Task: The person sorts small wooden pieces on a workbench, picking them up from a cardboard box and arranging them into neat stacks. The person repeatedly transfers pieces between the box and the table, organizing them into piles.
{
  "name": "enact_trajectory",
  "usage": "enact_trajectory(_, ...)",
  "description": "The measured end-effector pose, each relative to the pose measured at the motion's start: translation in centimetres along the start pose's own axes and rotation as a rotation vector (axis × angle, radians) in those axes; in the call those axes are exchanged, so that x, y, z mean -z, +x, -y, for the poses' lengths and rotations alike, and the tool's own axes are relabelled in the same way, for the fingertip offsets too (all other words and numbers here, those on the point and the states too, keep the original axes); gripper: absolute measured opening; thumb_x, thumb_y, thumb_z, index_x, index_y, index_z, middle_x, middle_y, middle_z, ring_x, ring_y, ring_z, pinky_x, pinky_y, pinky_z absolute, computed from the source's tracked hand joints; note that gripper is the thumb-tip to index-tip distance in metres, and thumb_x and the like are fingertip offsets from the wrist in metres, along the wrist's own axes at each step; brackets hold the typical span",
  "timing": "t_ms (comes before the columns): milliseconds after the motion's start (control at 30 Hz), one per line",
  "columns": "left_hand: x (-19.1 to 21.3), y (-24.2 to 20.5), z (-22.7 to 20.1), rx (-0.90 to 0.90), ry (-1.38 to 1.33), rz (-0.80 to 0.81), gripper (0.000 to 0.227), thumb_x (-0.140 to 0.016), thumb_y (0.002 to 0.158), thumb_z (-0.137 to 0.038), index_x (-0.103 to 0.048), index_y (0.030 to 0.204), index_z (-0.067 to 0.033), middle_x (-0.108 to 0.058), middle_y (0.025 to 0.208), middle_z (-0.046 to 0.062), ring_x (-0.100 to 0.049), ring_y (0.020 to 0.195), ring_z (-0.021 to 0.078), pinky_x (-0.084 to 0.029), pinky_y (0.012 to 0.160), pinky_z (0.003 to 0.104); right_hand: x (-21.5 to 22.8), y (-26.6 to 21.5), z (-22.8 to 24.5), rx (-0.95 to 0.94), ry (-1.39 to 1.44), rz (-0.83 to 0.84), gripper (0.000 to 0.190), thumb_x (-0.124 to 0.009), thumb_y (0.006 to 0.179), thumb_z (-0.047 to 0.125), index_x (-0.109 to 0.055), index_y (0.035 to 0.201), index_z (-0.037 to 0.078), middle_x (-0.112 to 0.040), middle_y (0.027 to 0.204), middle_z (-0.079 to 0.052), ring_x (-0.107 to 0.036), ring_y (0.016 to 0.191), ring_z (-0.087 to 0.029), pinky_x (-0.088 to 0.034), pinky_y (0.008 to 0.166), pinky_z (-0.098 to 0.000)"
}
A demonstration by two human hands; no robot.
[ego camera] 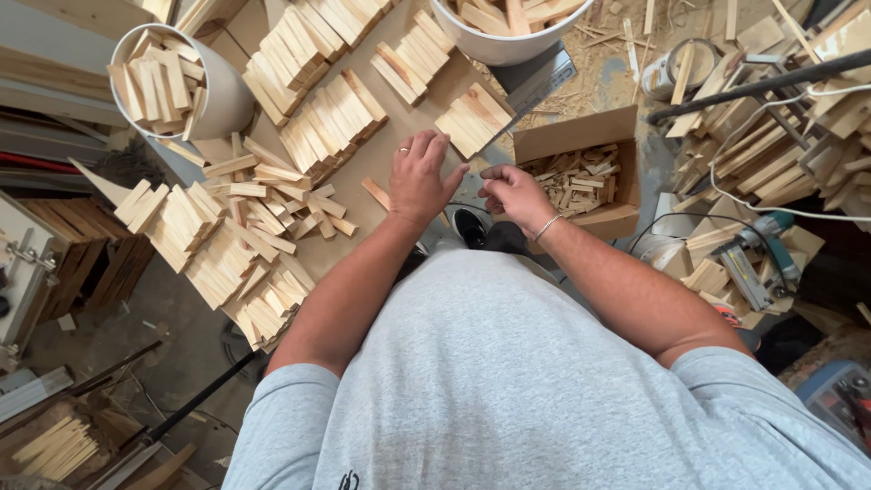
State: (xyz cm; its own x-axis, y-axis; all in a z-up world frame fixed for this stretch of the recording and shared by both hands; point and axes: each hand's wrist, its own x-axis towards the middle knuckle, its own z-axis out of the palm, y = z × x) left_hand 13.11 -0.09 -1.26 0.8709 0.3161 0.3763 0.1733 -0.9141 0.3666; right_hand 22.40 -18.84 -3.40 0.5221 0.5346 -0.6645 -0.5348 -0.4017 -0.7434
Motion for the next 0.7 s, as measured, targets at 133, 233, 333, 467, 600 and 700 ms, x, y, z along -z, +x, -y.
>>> enact_trajectory(133,2.4,-2.1,0.7,0.034,-0.055,0.031,0.043,-0.084,0.077,-0.037,-0.069,0.112,-0.0168,-0.064,0.109,0.004,-0.065,0.101,0.0305,-0.054,0.084,0.041,0.2,1.0,-1.5,0.013,0.008,0.020,0.034,-0.068,0.093,0.020,-0.066,0.122,0.002,-0.074,0.085,-0.009,-0.070,0.066,-0.013,-0.059,0.058,-0.0248)
enact_trajectory(233,5.8,-5.1,1.8,0.077,-0.288,0.085,0.030,-0.082,0.080,-0.025,-0.070,0.105,-0.0155,-0.066,0.097,0.006,-0.069,0.089,0.0337,-0.055,0.078,0.043,0.1,3.6,-5.0,0.071,-0.055,0.068,0.032,-0.066,0.097,0.023,-0.067,0.118,0.001,-0.070,0.082,-0.010,-0.067,0.067,-0.014,-0.059,0.060,-0.0264)
enact_trajectory(333,10.0,-8.3,2.6,0.123,-0.244,0.054,0.019,-0.079,0.085,-0.030,-0.071,0.097,-0.0185,-0.068,0.088,0.004,-0.070,0.082,0.0309,-0.056,0.073,0.041,-0.6,3.6,-5.4,0.152,-0.177,0.104,0.023,-0.069,0.100,0.021,-0.070,0.111,0.001,-0.070,0.081,-0.016,-0.068,0.067,-0.021,-0.058,0.060,-0.0340)
enact_trajectory(467,13.0,-12.7,6.0,0.228,-0.203,-0.018,0.013,-0.079,0.088,-0.032,-0.073,0.092,-0.0216,-0.070,0.085,0.002,-0.073,0.081,0.0259,-0.058,0.074,0.036,-3.6,0.2,-1.5,0.157,-0.234,0.088,0.015,-0.070,0.099,0.020,-0.071,0.098,0.006,-0.067,0.070,-0.012,-0.065,0.058,-0.019,-0.054,0.053,-0.0298)
enact_trajectory(600,14.4,-16.9,12.5,0.421,0.026,-0.234,0.012,-0.084,0.083,-0.036,-0.074,0.087,-0.0298,-0.073,0.083,-0.007,-0.073,0.082,0.0161,-0.058,0.074,0.030,-8.2,-2.8,1.2,0.180,-0.256,0.078,0.010,-0.070,0.097,0.016,-0.070,0.096,0.006,-0.066,0.067,-0.010,-0.063,0.058,-0.015,-0.052,0.056,-0.0250)
enact_trajectory(700,18.7,-16.8,17.4,0.597,0.114,-0.314,0.006,-0.077,0.088,-0.026,-0.074,0.089,-0.0214,-0.072,0.082,0.003,-0.072,0.080,0.0253,-0.058,0.073,0.039,-12.2,-5.6,4.3,0.222,-0.379,0.100,0.012,-0.073,0.095,0.018,-0.072,0.094,0.006,-0.068,0.068,-0.012,-0.064,0.062,-0.017,-0.054,0.061,-0.0290)
